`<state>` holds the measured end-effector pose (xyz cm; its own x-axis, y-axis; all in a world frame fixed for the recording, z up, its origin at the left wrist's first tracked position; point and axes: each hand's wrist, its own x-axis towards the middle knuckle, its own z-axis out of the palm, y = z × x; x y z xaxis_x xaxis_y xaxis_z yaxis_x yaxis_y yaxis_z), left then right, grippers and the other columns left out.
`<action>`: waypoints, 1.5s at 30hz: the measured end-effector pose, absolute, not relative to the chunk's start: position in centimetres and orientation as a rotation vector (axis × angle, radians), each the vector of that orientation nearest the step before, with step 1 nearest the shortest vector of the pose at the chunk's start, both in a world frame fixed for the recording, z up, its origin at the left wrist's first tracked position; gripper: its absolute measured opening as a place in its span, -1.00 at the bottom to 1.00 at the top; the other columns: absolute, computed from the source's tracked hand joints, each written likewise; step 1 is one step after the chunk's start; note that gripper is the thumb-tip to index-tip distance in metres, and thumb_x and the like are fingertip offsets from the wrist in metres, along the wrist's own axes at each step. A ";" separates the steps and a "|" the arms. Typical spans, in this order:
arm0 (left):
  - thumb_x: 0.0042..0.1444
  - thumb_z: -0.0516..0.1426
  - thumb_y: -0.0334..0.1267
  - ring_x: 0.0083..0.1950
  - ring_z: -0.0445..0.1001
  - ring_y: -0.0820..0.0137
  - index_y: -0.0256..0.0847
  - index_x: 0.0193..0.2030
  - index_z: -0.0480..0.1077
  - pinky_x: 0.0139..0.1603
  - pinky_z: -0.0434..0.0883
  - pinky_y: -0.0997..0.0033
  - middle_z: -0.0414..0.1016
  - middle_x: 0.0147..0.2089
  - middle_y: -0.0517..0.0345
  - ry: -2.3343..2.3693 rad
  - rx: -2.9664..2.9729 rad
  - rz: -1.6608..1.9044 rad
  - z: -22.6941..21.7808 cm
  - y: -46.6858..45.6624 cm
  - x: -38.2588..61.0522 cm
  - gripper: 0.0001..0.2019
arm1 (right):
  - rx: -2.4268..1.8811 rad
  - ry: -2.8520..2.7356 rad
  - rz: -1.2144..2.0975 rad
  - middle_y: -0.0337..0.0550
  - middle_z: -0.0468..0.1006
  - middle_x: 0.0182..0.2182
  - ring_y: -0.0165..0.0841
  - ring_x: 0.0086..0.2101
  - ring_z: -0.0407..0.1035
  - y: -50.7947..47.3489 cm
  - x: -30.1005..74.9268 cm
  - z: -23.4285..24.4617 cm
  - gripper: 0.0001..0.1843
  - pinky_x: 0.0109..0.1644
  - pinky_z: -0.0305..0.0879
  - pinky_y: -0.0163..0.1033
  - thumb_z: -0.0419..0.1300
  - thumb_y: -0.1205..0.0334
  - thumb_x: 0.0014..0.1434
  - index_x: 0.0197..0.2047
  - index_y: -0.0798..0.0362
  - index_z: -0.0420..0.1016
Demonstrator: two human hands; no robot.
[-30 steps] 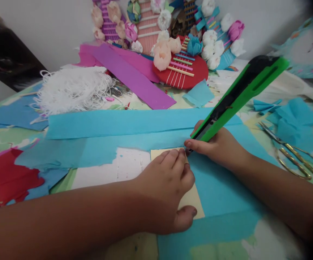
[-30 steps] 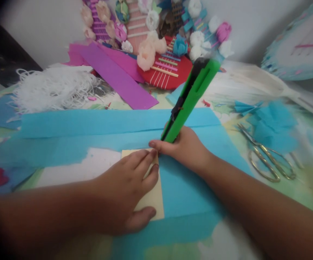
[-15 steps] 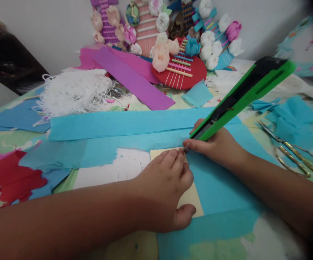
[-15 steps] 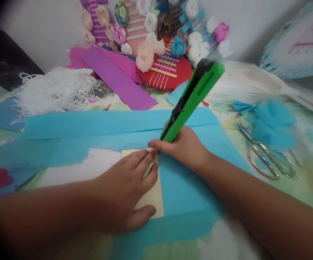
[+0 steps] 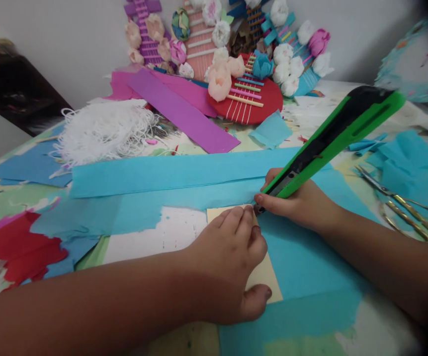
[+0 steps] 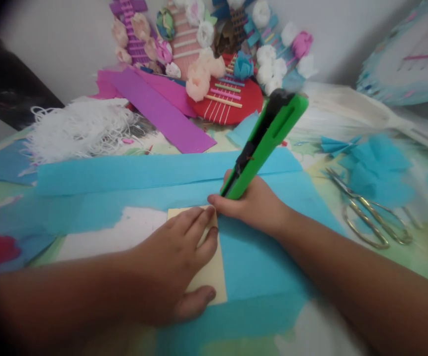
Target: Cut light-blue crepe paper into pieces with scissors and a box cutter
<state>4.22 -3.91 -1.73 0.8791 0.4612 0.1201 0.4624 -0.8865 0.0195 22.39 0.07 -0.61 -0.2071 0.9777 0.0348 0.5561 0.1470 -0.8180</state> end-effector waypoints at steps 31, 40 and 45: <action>0.02 -0.04 0.05 0.04 0.21 0.04 -0.34 0.08 0.23 -0.02 0.15 0.02 0.27 0.06 -0.18 -0.734 -3.101 -0.129 -0.8 -3.4 3.6 -0.42 | -1.621 -1.883 0.856 -0.30 0.30 -0.66 -0.45 -0.58 0.19 0.3 21.9 -0.2 -0.73 -0.53 0.11 -0.32 0.16 0.08 -0.07 -0.59 0.04 0.17; -0.04 -0.01 0.09 -0.31 0.31 0.19 -0.23 -0.06 0.34 -0.21 0.21 0.03 0.38 -0.36 0.03 -0.811 -3.069 -0.063 1.4 -5.0 3.1 -0.49 | -1.681 -1.897 0.902 -0.29 0.27 -0.67 -0.45 -0.57 0.16 0.5 22.0 -0.1 -0.70 -0.55 0.07 -0.33 0.16 0.03 -0.12 -0.60 0.05 0.20; 0.05 -0.07 0.04 -0.26 0.33 0.15 -0.30 -0.05 0.33 -0.26 0.24 0.11 0.40 -0.28 -0.05 -0.788 -3.032 -0.240 0.6 -4.5 3.5 -0.51 | -1.637 -1.921 0.923 -0.27 0.29 -0.66 -0.45 -0.56 0.17 0.5 21.9 0.0 -0.72 -0.53 0.09 -0.33 0.15 0.06 -0.10 -0.60 0.06 0.19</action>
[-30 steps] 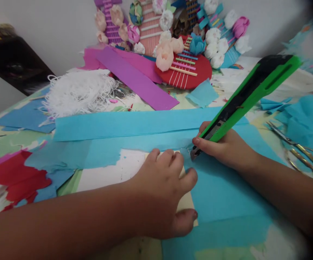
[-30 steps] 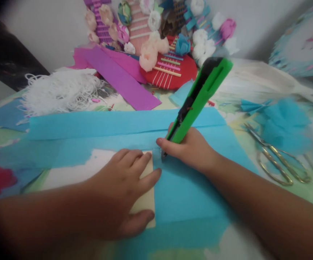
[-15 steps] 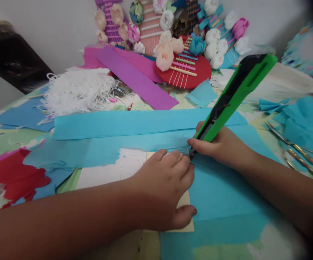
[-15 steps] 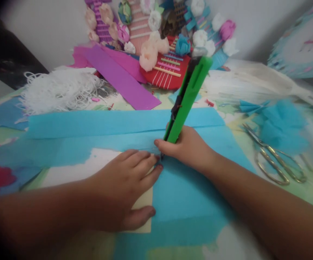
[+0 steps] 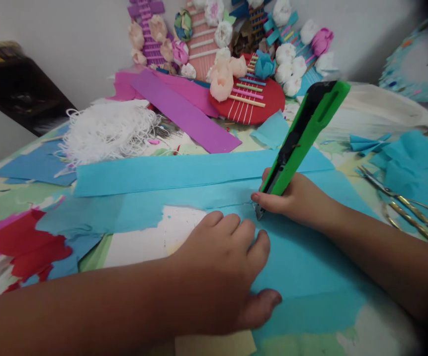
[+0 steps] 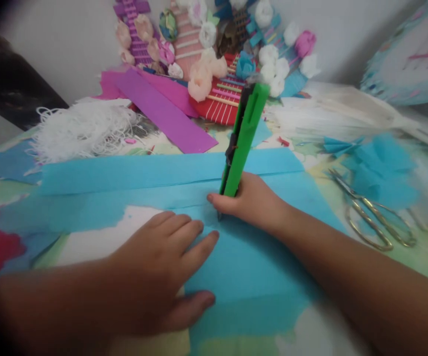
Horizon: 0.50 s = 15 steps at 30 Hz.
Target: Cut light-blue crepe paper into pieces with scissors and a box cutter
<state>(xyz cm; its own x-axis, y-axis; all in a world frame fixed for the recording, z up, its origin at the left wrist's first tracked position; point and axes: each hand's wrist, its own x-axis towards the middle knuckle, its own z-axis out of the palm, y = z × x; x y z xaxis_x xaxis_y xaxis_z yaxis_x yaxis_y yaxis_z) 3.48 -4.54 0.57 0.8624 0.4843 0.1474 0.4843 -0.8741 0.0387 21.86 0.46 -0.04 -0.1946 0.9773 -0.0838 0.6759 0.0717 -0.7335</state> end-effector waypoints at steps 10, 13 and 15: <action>0.05 -0.08 0.08 0.07 0.21 0.03 -0.38 0.05 0.25 0.03 0.14 0.06 0.23 0.11 -0.24 0.737 3.048 0.256 -1.5 -4.1 3.5 -0.41 | -1.554 -1.897 0.918 -0.33 0.21 -0.66 -0.49 -0.58 0.08 0.3 22.2 -0.7 -0.66 -0.53 0.02 -0.33 0.14 -0.03 -0.07 -0.57 0.06 0.18; 0.06 -0.08 0.08 0.08 0.21 0.04 -0.37 0.05 0.25 0.04 0.13 0.03 0.24 0.12 -0.19 0.744 3.042 0.271 -1.4 -4.1 3.5 -0.42 | -1.487 -1.837 0.912 -0.36 0.16 -0.66 -0.52 -0.60 0.05 0.5 22.6 -0.6 -0.66 -0.53 0.01 -0.34 0.12 -0.01 -0.03 -0.58 0.05 0.14; 0.06 -0.08 0.07 0.06 0.22 0.05 -0.37 0.04 0.27 0.03 0.14 0.03 0.27 0.09 -0.17 0.734 3.047 0.270 -1.4 -4.1 3.5 -0.43 | -1.473 -1.816 0.934 -0.37 0.14 -0.66 -0.52 -0.60 0.03 0.5 22.7 -0.5 -0.65 -0.54 0.01 -0.35 0.12 -0.01 -0.03 -0.58 0.05 0.13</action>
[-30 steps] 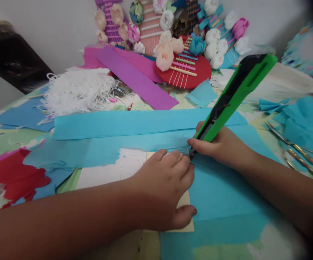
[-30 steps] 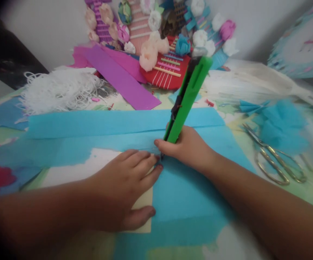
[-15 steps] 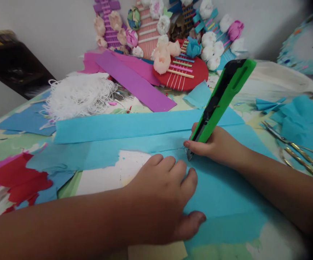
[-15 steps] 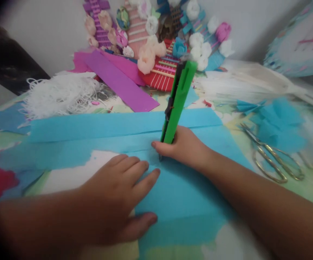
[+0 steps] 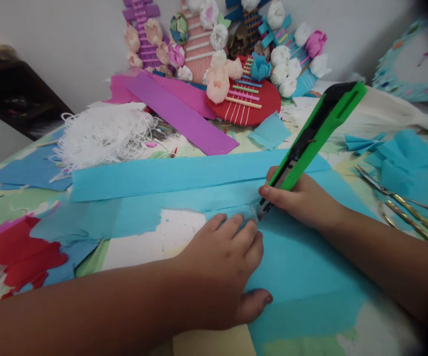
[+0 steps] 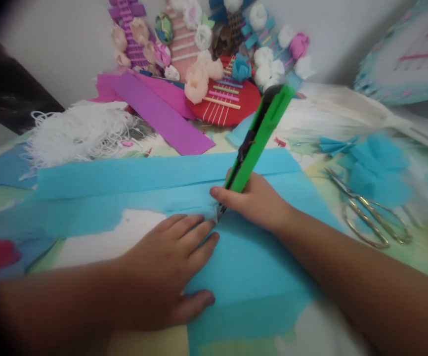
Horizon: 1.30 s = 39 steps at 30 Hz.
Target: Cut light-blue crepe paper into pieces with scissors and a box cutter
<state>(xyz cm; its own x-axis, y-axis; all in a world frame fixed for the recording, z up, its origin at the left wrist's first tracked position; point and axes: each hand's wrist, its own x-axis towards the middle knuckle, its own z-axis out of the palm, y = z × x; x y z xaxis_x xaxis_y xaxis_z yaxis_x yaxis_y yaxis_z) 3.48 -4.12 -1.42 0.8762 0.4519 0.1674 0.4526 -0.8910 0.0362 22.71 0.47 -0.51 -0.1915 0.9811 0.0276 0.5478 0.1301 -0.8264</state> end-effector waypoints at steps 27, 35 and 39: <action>0.06 -0.07 0.02 -0.02 0.25 0.02 -0.41 0.01 0.31 -0.10 0.22 0.07 0.34 0.01 -0.11 -0.687 -3.059 -0.252 -1.3 -3.9 3.7 -0.46 | -1.658 -1.956 0.918 -0.32 0.22 -0.66 -0.48 -0.58 0.10 0.1 21.7 -0.2 -0.71 -0.52 0.06 -0.33 0.14 0.05 -0.11 -0.58 0.05 0.14; 0.06 -0.08 0.02 -0.02 0.24 0.02 -0.41 0.02 0.29 -0.10 0.22 0.06 0.33 0.01 -0.12 -0.674 -3.047 -0.268 -1.3 -4.0 3.7 -0.45 | -1.634 -1.980 0.854 -0.34 0.20 -0.66 -0.51 -0.61 0.06 0.2 21.7 -0.4 -0.68 -0.56 -0.02 -0.34 0.13 0.02 -0.10 -0.59 0.06 0.14; 0.05 -0.06 0.03 -0.01 0.23 0.02 -0.40 0.02 0.29 -0.09 0.21 0.05 0.33 0.01 -0.11 -0.675 -3.045 -0.260 -1.4 -4.1 3.6 -0.45 | -1.649 -1.988 0.843 -0.34 0.21 -0.65 -0.50 -0.60 0.08 0.2 21.6 -0.4 -0.69 -0.54 -0.01 -0.34 0.13 0.00 -0.10 -0.57 0.06 0.16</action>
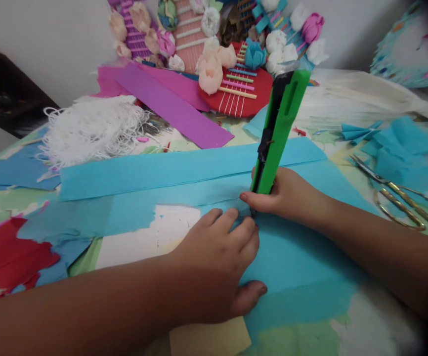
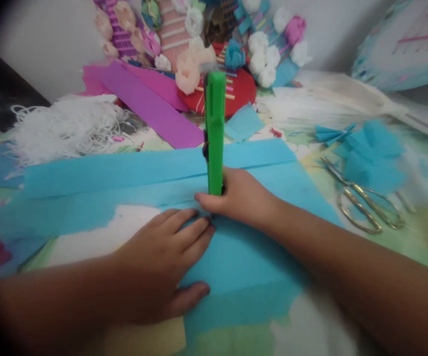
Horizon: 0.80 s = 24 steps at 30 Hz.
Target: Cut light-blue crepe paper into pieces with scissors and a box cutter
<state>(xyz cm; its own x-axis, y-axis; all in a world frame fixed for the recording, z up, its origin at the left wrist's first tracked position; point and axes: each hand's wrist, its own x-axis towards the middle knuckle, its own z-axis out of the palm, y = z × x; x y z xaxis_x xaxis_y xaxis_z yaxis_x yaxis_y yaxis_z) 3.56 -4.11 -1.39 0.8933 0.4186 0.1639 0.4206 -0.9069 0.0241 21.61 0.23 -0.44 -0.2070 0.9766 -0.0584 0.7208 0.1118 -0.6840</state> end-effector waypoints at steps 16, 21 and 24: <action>0.05 -0.07 0.04 -0.01 0.22 0.02 -0.41 0.03 0.28 -0.08 0.21 0.04 0.32 0.03 -0.09 -0.677 -3.048 -0.278 -1.4 -4.1 3.5 -0.43 | -1.518 -1.844 1.037 -0.31 0.22 -0.63 -0.48 -0.55 0.10 0.2 22.4 -0.8 -0.67 -0.49 0.08 -0.33 0.11 -0.01 -0.04 -0.57 0.08 0.20; 0.06 -0.07 0.03 0.00 0.22 0.02 -0.41 0.04 0.27 -0.08 0.21 0.04 0.32 0.03 -0.08 -0.701 -3.069 -0.260 -1.4 -4.1 3.5 -0.44 | -1.578 -1.873 0.954 -0.31 0.20 -0.65 -0.49 -0.56 0.09 0.1 22.0 -0.6 -0.67 -0.52 0.05 -0.33 0.11 -0.01 -0.06 -0.58 0.07 0.18; 0.05 -0.05 0.02 -0.02 0.23 0.03 -0.43 0.04 0.28 -0.11 0.23 0.06 0.34 0.01 -0.08 -0.707 -3.068 -0.269 -1.3 -4.1 3.6 -0.43 | -1.613 -1.885 0.909 -0.33 0.16 -0.67 -0.51 -0.59 0.05 -0.1 21.8 -0.5 -0.67 -0.55 0.01 -0.34 0.12 0.02 -0.08 -0.61 0.07 0.13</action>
